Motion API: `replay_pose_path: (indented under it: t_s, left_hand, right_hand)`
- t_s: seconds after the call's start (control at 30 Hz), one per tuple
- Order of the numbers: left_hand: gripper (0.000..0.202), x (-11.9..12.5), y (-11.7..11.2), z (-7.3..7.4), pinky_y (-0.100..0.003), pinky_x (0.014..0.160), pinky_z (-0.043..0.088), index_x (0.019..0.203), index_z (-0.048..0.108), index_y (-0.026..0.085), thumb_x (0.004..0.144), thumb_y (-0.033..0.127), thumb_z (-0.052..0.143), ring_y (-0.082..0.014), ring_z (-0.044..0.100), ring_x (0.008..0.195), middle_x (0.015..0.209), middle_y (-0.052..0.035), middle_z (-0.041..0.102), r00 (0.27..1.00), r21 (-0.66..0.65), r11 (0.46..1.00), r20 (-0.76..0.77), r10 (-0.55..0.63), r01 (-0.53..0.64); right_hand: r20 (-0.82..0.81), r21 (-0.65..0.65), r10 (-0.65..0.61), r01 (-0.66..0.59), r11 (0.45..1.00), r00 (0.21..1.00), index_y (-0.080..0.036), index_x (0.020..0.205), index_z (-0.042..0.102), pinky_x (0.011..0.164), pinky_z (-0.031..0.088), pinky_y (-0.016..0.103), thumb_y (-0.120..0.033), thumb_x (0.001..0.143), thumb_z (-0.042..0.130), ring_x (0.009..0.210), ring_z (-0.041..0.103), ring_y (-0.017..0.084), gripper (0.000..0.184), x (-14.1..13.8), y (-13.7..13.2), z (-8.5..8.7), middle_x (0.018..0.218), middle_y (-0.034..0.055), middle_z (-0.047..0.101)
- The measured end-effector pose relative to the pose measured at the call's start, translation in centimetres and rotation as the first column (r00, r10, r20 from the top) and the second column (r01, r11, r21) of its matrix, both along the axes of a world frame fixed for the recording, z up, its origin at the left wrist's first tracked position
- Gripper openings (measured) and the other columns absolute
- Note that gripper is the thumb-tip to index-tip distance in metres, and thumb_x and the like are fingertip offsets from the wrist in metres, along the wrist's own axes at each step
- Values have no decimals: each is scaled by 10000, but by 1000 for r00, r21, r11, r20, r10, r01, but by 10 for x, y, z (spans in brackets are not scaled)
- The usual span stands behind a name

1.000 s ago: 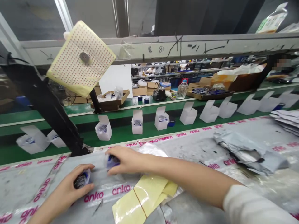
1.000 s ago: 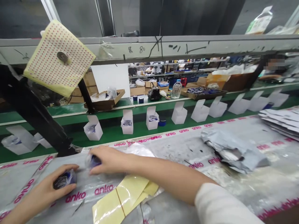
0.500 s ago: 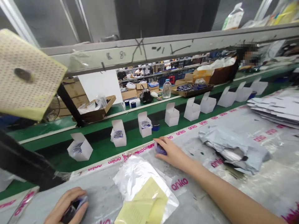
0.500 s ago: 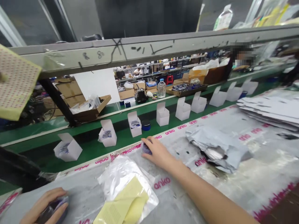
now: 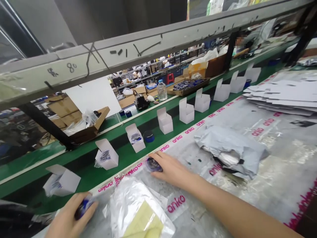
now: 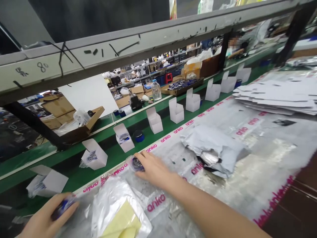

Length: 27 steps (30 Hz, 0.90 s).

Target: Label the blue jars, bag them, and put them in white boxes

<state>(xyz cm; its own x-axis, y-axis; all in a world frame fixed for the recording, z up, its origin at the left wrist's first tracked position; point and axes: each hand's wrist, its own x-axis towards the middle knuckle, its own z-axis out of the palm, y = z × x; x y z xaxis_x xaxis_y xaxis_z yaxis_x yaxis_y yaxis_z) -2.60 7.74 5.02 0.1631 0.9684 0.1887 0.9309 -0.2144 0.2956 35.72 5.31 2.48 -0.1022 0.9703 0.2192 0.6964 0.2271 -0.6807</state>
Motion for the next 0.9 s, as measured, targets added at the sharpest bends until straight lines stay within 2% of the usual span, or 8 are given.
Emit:
replay_pose_path:
  t_s: [0.07, 0.13, 0.2, 0.3, 0.43, 0.57, 0.7, 0.9]
  left_hand:
    - [461, 21, 13, -7, -327, 765, 600, 1075, 703, 252, 836, 635, 610, -280, 714, 985, 1133, -71, 730, 990, 9, 990, 26, -142, 141]
    - [458, 30, 22, -23, -391, 914, 593, 1175, 682, 260, 850, 579, 628, -307, 675, 1146, 1278, -90, 678, 969, 56, 970, 55, -241, 238]
    - [484, 31, 25, -41, -462, 1020, 551, 1256, 635, 268, 861, 547, 636, -328, 614, 1265, 1394, -105, 603, 959, 117, 962, 118, -259, 246]
    - [543, 29, 21, -58, -510, 1105, 487, 1337, 561, 273, 871, 541, 635, -338, 534, 1364, 1472, -112, 533, 934, 153, 970, 275, -227, 190]
    - [527, 32, 15, -57, -505, 1125, 471, 1317, 587, 281, 875, 568, 615, -330, 568, 1328, 1435, -86, 578, 893, 66, 982, 409, -187, 175]
    - [514, 34, 18, -55, -430, 1063, 530, 1310, 613, 285, 865, 539, 642, -304, 622, 1263, 1378, -75, 625, 878, 28, 973, 426, -218, 228]
    - [487, 34, 21, -58, -390, 1017, 558, 1301, 628, 284, 871, 513, 638, -281, 663, 1200, 1337, -67, 653, 865, 80, 969, 439, -245, 234]
    - [470, 36, 19, -55, -373, 975, 578, 1279, 649, 268, 865, 491, 638, -275, 687, 1159, 1305, -73, 681, 863, 89, 962, 427, -271, 258]
  right_hand:
    - [-77, 34, -30, 32, 999, 997, -225, 1289, 635, 929, 512, 408, -248, 759, 748, 1086, 653, 309, 542, 4, 3, -2, 1208, 100, 669]
    - [-133, 71, -96, 106, 992, 987, -225, 1228, 649, 911, 530, 398, -279, 749, 753, 1048, 672, 287, 493, 12, 7, -3, 1167, 85, 690]
    - [-210, 120, -194, 222, 968, 958, -225, 1201, 630, 902, 544, 396, -343, 776, 738, 1029, 682, 270, 454, 24, 13, -3, 1158, 79, 698]
    - [-318, 193, -351, 422, 886, 881, -209, 1230, 556, 911, 550, 419, -442, 850, 660, 1036, 686, 270, 458, 49, 22, -1, 1173, 103, 695]
    - [-359, 283, -471, 575, 768, 806, -180, 1278, 476, 937, 537, 452, -504, 903, 569, 1102, 667, 296, 504, 79, 40, 14, 1247, 164, 661]
    - [-248, 393, -513, 570, 722, 822, -189, 1303, 487, 975, 505, 464, -477, 873, 621, 1135, 635, 308, 535, 97, 75, 44, 1300, 161, 626]
    - [-46, 460, -548, 504, 731, 836, -160, 1351, 477, 994, 486, 467, -387, 885, 648, 1150, 609, 306, 546, 105, 114, 59, 1310, 177, 603]
    - [373, 361, -493, 367, 858, 786, -165, 1237, 625, 904, 563, 456, -371, 977, 648, 1063, 652, 240, 332, 103, 134, 42, 1234, 93, 644]
